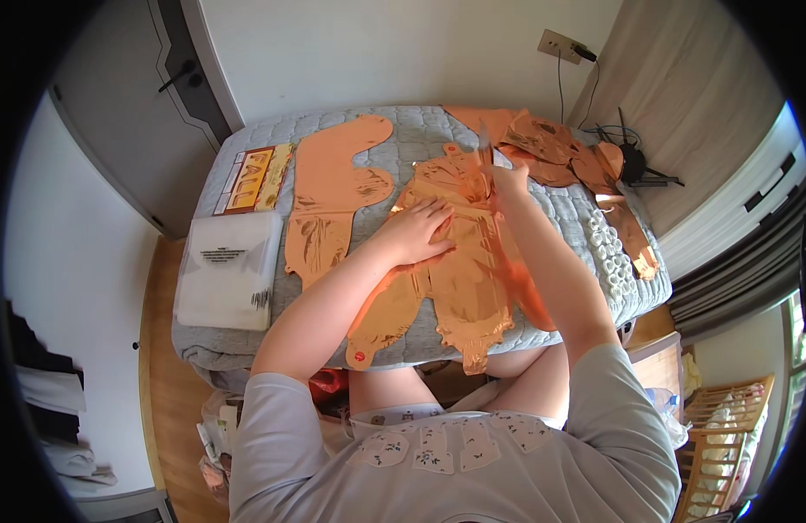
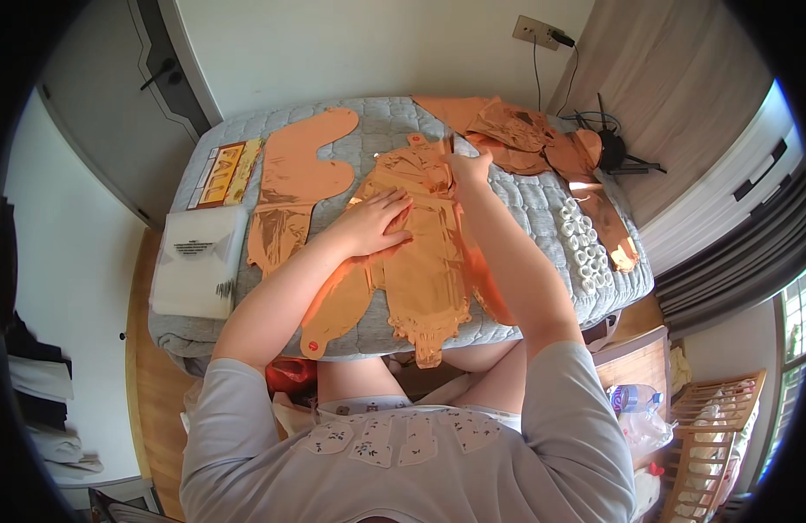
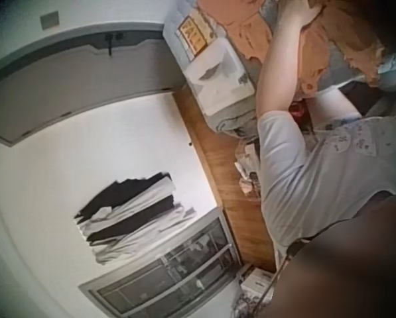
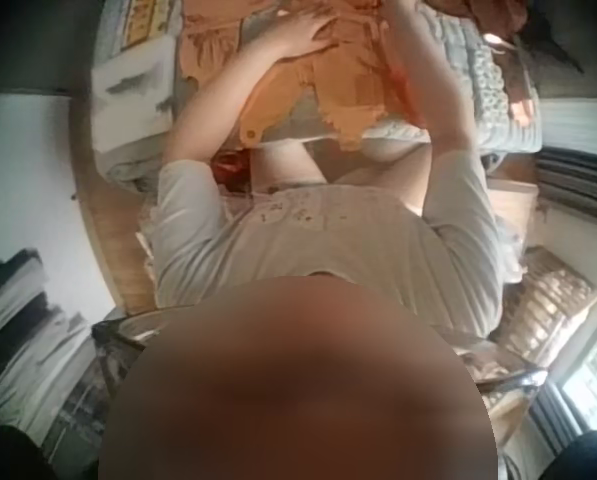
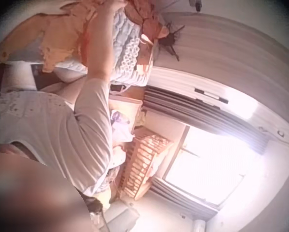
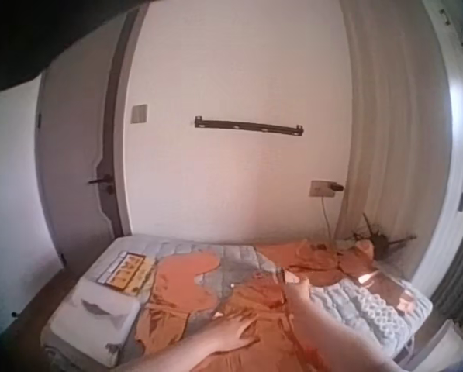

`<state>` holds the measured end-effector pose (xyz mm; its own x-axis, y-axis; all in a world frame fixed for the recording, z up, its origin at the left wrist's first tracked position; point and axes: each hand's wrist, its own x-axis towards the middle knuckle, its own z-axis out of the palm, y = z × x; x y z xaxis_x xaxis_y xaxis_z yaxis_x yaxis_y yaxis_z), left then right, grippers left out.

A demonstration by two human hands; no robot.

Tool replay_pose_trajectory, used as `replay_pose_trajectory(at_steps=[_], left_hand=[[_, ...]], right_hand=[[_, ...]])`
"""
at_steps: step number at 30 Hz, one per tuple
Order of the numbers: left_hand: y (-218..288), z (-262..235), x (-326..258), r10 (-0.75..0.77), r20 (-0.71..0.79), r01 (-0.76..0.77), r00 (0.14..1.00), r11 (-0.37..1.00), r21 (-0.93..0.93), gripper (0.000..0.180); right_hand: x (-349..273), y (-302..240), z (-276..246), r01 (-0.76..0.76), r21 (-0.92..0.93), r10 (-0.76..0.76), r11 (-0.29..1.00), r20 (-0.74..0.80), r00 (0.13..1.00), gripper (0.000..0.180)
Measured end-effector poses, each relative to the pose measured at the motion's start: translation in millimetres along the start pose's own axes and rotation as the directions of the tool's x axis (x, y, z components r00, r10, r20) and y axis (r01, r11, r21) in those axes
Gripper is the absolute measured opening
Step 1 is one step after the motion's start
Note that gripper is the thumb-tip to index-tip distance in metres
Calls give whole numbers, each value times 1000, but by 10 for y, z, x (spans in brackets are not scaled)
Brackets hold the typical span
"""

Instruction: The person folds a foil balloon by hand into a rectangle, places it onto a cardboard packaging backing, and smooths it down.

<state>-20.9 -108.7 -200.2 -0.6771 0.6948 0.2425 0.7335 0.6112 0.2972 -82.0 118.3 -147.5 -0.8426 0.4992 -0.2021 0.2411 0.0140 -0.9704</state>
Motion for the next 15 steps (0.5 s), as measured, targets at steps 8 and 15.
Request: replay_pose_trajectory(at_steps=[8, 15], left_hand=[[40, -19, 18, -2, 20, 2, 1000, 1000, -12, 77], [68, -42, 43, 24, 1, -24, 1000, 1000, 0, 76]], right_hand=[[-101, 354, -27, 709, -525, -667, 471, 313, 676, 58], [-61, 267, -38, 784, -573, -503, 240, 617, 605, 39]])
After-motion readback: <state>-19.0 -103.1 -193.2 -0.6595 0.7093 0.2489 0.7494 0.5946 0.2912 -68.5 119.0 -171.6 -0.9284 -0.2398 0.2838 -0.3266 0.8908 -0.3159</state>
